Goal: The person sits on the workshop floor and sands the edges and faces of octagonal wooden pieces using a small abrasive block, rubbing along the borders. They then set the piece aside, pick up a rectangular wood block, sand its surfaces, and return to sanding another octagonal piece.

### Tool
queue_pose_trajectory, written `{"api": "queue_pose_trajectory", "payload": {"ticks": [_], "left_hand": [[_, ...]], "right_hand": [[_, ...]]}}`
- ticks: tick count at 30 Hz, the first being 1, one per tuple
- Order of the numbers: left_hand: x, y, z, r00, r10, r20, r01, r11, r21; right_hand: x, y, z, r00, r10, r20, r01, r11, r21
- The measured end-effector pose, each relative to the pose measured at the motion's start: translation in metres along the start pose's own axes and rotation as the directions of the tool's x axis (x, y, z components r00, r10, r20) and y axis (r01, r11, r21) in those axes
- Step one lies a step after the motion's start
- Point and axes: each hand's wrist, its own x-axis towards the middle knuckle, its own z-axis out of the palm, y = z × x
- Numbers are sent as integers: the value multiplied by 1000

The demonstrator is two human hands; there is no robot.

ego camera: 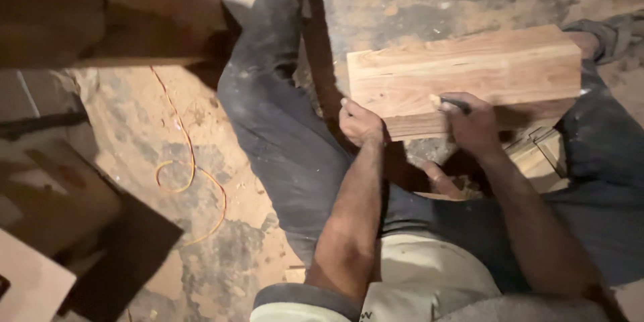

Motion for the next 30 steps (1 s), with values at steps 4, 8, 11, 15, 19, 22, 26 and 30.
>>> {"api": "queue_pose_trajectory", "payload": {"ticks": [4,8,11,15,19,22,26,30], "left_hand": [[0,-6,7,994,97,-41,-96,995,32],[2,4,12,997,76,-25,-73,993,92],[-3,10,9,998,61,-26,-59,994,93],[-8,8,5,997,70,-40,-67,994,88],[-5,4,9,988,141,-61,-139,990,32],[-3,2,10,992,119,-47,-115,990,81],[-4,2,8,982,180,-59,-177,983,52],[-6,5,8,990,121,-67,-118,992,46]], "right_hand": [[10,-26,35,801,-590,107,598,774,-210],[17,-47,66,708,-682,185,661,547,-514],[17,-54,76,678,-709,193,671,491,-555],[20,-51,68,712,-630,311,681,511,-525],[33,-44,60,735,-596,323,668,553,-498],[36,-42,68,744,-598,298,657,573,-490],[32,-44,70,740,-595,312,656,541,-526],[37,-50,62,714,-604,354,696,556,-455]]}}
